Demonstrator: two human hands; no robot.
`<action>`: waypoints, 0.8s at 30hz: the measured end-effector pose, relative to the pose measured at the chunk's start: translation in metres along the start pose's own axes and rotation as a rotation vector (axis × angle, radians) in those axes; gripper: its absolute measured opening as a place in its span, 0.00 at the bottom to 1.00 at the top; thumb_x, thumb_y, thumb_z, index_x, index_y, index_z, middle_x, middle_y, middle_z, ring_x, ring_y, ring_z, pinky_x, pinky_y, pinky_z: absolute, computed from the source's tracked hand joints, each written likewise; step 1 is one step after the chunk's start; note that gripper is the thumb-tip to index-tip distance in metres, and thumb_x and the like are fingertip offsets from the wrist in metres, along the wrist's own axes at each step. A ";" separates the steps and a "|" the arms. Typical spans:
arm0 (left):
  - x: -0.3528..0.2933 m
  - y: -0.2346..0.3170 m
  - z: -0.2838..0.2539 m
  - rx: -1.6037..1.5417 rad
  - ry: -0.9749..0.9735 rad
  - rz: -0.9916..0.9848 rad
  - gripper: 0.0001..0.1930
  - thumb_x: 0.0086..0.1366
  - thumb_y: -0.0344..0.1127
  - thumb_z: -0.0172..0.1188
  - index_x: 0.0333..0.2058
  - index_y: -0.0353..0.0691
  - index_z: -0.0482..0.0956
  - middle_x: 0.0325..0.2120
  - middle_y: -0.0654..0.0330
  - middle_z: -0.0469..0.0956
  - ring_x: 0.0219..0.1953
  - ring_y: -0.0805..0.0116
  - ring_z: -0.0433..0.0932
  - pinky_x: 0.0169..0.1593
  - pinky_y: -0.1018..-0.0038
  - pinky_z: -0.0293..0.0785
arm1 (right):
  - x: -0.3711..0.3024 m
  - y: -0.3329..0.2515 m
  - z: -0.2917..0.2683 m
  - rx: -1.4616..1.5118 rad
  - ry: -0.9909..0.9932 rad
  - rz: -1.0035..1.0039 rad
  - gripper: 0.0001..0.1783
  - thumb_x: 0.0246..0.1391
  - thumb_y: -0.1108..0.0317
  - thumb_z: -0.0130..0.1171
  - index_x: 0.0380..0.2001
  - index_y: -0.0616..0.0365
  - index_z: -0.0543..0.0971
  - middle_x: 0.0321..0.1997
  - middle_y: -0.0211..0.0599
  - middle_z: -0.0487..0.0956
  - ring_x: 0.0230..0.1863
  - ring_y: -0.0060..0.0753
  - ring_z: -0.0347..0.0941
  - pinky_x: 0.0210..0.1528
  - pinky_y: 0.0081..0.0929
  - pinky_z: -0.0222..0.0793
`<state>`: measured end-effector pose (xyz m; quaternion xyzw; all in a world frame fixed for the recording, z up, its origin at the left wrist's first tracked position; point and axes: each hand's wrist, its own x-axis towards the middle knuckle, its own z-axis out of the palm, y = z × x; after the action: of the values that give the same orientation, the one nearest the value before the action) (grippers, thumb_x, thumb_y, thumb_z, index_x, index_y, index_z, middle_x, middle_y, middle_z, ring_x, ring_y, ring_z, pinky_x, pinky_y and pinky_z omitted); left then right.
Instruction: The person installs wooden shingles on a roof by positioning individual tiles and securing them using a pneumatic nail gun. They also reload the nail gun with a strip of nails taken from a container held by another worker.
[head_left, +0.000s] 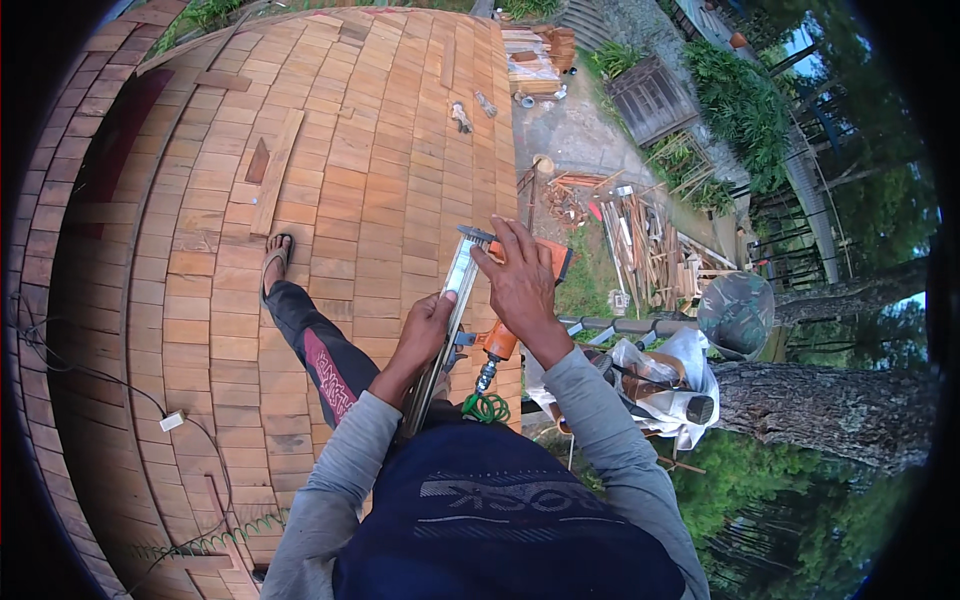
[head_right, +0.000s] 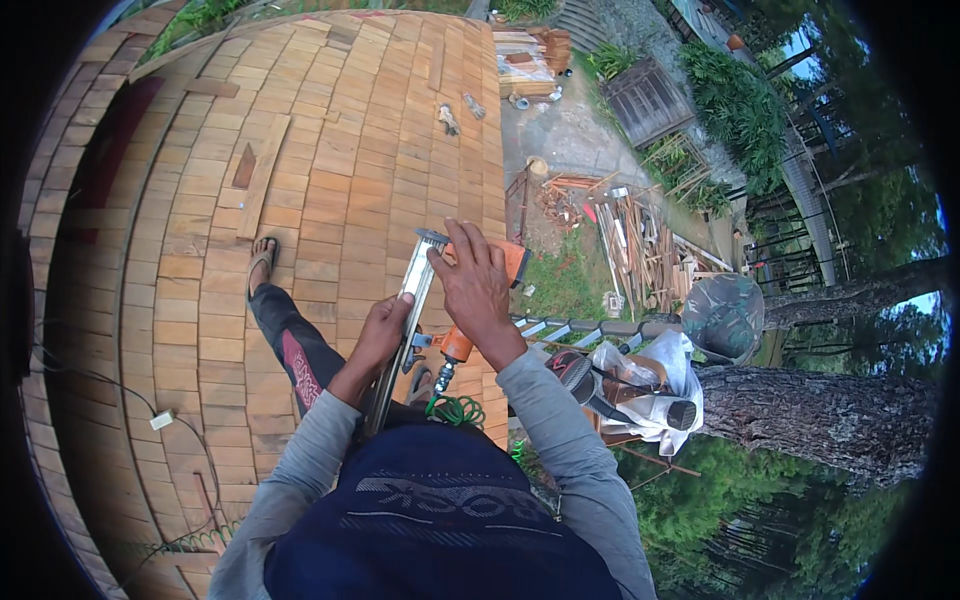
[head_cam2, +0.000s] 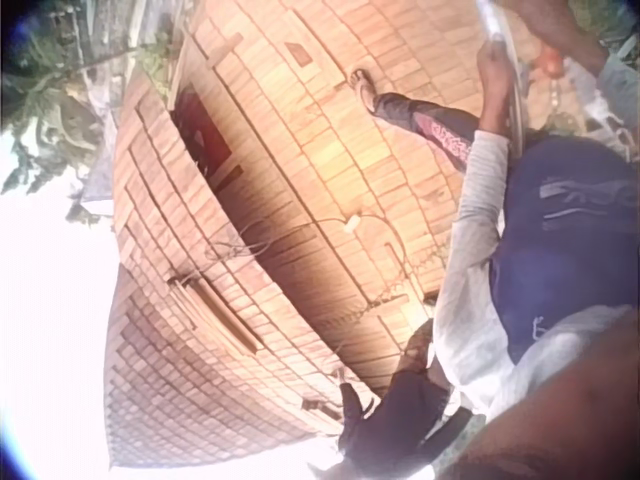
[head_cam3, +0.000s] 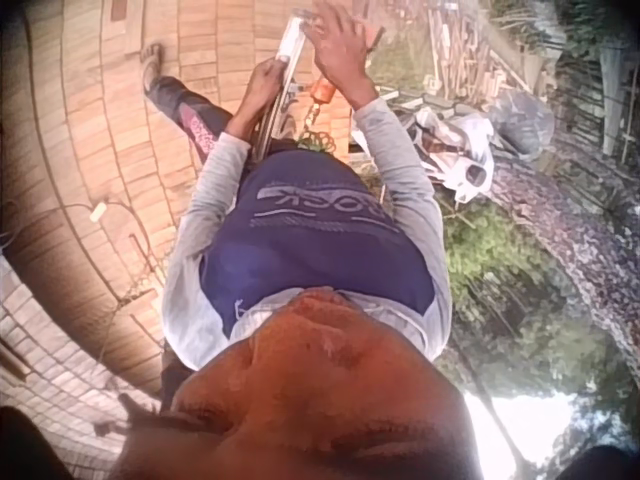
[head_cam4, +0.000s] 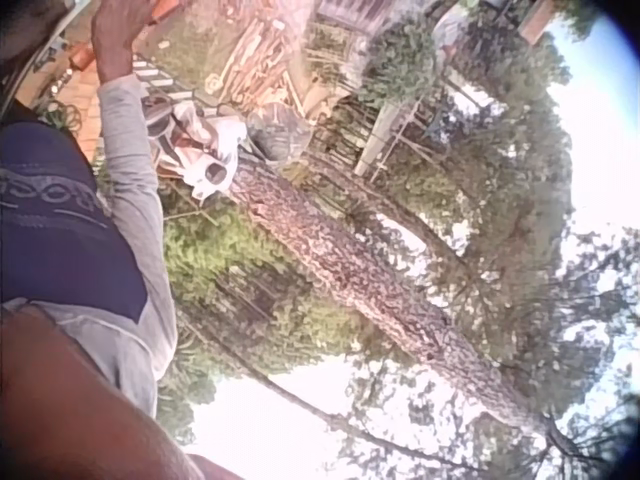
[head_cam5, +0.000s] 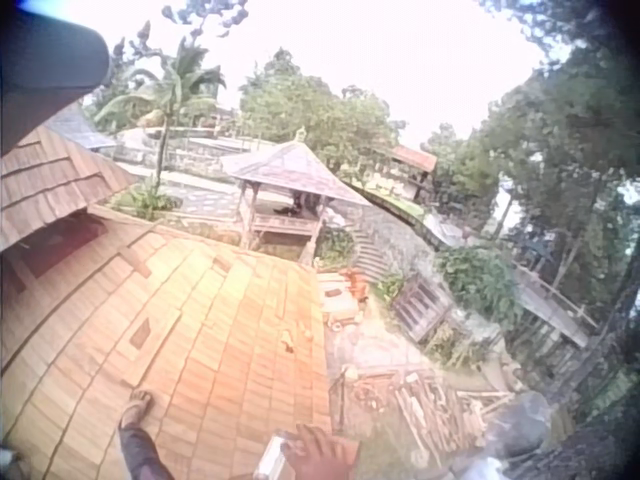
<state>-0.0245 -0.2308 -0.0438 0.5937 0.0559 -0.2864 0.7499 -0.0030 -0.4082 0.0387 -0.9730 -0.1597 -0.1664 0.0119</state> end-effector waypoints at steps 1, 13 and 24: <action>-0.001 0.001 0.001 -0.006 -0.003 -0.001 0.22 0.78 0.52 0.50 0.33 0.38 0.73 0.19 0.65 0.72 0.15 0.75 0.73 0.19 0.74 0.73 | 0.000 -0.002 0.000 -0.020 -0.027 -0.016 0.21 0.51 0.72 0.61 0.50 0.48 0.85 0.71 0.40 0.69 0.73 0.45 0.61 0.65 0.45 0.60; -0.004 0.008 0.002 -0.033 0.032 0.004 0.21 0.79 0.51 0.50 0.33 0.37 0.73 0.18 0.63 0.73 0.14 0.74 0.73 0.18 0.74 0.74 | 0.004 0.000 0.001 -0.010 -0.001 -0.055 0.21 0.56 0.69 0.57 0.52 0.50 0.84 0.73 0.42 0.67 0.74 0.46 0.60 0.66 0.46 0.58; 0.006 0.019 0.000 -0.099 0.061 0.018 0.21 0.78 0.53 0.49 0.36 0.40 0.70 0.18 0.60 0.75 0.13 0.70 0.75 0.16 0.72 0.72 | -0.027 0.010 -0.014 0.352 0.313 0.230 0.28 0.61 0.62 0.60 0.64 0.52 0.75 0.75 0.53 0.61 0.75 0.56 0.55 0.70 0.55 0.51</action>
<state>-0.0104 -0.2307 -0.0299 0.5647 0.0876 -0.2582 0.7789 -0.0288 -0.4268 0.0434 -0.9301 -0.0708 -0.2821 0.2242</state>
